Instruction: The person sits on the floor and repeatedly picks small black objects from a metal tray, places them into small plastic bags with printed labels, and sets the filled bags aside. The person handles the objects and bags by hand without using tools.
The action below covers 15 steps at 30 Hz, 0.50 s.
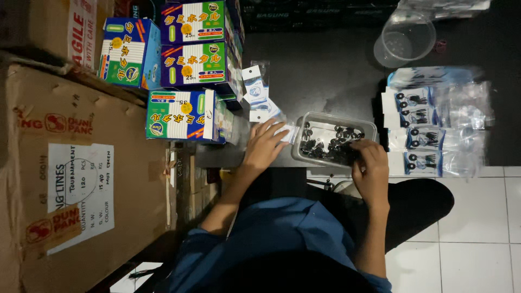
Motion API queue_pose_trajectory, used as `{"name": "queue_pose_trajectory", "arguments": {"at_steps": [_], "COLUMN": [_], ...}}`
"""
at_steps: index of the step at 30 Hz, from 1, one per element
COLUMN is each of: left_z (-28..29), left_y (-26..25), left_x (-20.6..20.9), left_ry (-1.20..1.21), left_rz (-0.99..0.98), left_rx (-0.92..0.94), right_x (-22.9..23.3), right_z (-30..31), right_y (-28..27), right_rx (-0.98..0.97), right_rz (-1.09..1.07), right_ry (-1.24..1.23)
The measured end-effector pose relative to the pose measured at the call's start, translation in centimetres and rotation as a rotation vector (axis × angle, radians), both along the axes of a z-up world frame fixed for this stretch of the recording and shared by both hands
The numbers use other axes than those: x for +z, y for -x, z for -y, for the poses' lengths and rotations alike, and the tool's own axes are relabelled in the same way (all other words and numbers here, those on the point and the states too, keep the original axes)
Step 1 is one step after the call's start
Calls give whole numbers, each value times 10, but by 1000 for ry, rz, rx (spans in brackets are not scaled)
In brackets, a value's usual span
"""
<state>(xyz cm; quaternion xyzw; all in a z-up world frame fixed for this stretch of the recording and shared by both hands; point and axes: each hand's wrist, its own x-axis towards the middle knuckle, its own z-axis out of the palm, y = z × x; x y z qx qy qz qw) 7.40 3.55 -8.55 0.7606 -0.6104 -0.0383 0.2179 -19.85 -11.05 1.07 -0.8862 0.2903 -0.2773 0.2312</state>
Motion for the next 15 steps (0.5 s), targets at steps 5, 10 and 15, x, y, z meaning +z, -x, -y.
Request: {"name": "queue_pose_trajectory", "arguments": {"at_steps": [5,10,15], "left_z": [4,17,21], "left_y": [6,10,9], "left_x": [21,26,19], "left_ry": [16,46,33], "left_rz": [-22,-52,-84], "left_rx": [-51,-149,-198], "right_x": [1,2,4], "right_z": [-2,-7,-11], "right_y": [1,1,3], "right_rx": [-35,-78,-101], "right_rz": [-18,31,80], "right_ry": [27,36,12]}}
